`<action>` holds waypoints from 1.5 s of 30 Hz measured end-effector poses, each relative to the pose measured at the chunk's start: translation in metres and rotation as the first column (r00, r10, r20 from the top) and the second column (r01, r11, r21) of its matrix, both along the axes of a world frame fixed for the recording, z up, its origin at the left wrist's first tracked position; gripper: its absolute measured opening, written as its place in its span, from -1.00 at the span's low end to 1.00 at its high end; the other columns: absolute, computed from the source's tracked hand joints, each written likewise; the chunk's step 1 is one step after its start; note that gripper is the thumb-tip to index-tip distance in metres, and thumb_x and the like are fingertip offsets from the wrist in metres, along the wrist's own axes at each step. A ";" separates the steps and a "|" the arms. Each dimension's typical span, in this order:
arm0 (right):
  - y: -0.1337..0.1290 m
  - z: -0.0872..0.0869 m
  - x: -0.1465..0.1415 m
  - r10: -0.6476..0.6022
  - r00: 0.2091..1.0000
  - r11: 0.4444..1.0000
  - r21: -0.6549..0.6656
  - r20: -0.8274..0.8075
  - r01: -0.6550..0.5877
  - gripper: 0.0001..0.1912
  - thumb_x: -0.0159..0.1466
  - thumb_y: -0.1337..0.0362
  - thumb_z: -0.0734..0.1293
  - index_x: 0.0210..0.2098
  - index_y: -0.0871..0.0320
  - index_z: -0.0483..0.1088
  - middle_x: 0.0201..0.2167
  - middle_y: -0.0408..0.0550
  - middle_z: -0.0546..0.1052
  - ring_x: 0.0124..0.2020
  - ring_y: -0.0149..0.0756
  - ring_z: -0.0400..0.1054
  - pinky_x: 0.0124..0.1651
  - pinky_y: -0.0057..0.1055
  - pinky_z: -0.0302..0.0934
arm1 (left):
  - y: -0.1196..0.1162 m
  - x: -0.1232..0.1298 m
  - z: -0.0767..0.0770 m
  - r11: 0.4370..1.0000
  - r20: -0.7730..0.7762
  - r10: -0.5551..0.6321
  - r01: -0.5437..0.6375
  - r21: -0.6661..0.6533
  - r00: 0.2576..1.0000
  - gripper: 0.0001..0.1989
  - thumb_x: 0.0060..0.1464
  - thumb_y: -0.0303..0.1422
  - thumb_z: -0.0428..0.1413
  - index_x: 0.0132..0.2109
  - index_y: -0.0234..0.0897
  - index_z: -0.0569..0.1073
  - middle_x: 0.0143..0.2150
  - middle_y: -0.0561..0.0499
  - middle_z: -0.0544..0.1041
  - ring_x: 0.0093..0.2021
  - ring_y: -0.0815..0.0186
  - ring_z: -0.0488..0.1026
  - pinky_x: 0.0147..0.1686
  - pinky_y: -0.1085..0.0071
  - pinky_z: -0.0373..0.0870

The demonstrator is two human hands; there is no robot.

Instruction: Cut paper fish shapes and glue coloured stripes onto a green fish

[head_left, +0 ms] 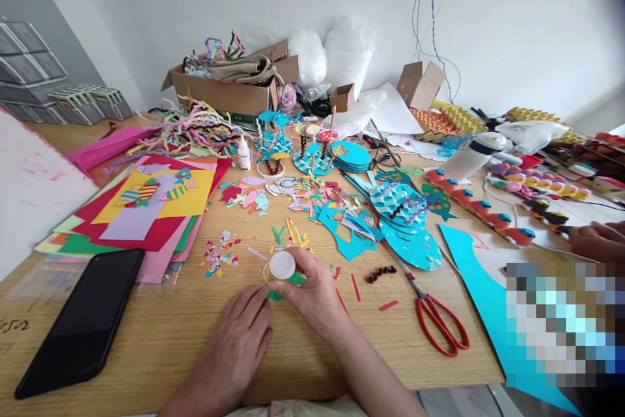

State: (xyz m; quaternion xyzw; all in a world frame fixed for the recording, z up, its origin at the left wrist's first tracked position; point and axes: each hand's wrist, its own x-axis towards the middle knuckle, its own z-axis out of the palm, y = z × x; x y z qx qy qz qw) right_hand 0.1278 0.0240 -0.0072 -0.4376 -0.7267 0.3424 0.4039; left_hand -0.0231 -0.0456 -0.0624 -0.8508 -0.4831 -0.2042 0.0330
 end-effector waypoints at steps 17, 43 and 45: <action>0.004 0.002 0.027 -0.062 0.996 0.996 -0.062 -0.065 0.058 -0.80 0.03 0.30 0.42 -0.35 0.12 0.35 -0.45 -0.21 0.46 -0.42 -0.39 0.33 -0.36 -0.56 0.20 | 0.001 -0.002 0.000 0.999 -0.049 -0.029 0.027 -0.027 0.998 -0.69 0.01 -0.51 -0.01 -0.05 -0.35 0.35 0.00 -0.18 0.40 0.03 0.11 0.32 -0.04 0.11 0.38; -0.001 0.004 0.028 -0.041 0.999 0.998 -0.048 -0.014 0.041 -0.79 0.04 0.24 0.39 -0.33 0.14 0.36 -0.47 -0.17 0.45 -0.44 -0.38 0.31 -0.40 -0.54 0.20 | 0.001 -0.002 -0.004 1.000 -0.052 -0.010 0.011 0.029 0.999 -0.71 0.02 -0.51 -0.04 -0.08 -0.34 0.37 -0.02 -0.17 0.41 0.01 0.13 0.33 -0.06 0.15 0.39; 0.000 0.003 0.029 -0.044 0.998 0.997 -0.065 -0.042 0.041 -0.79 0.04 0.24 0.40 -0.32 0.13 0.36 -0.46 -0.18 0.45 -0.44 -0.39 0.32 -0.39 -0.55 0.20 | 0.001 -0.002 -0.004 0.999 -0.049 -0.017 0.019 0.026 0.999 -0.70 0.02 -0.51 -0.04 -0.06 -0.34 0.37 -0.02 -0.17 0.41 0.01 0.13 0.33 -0.06 0.14 0.39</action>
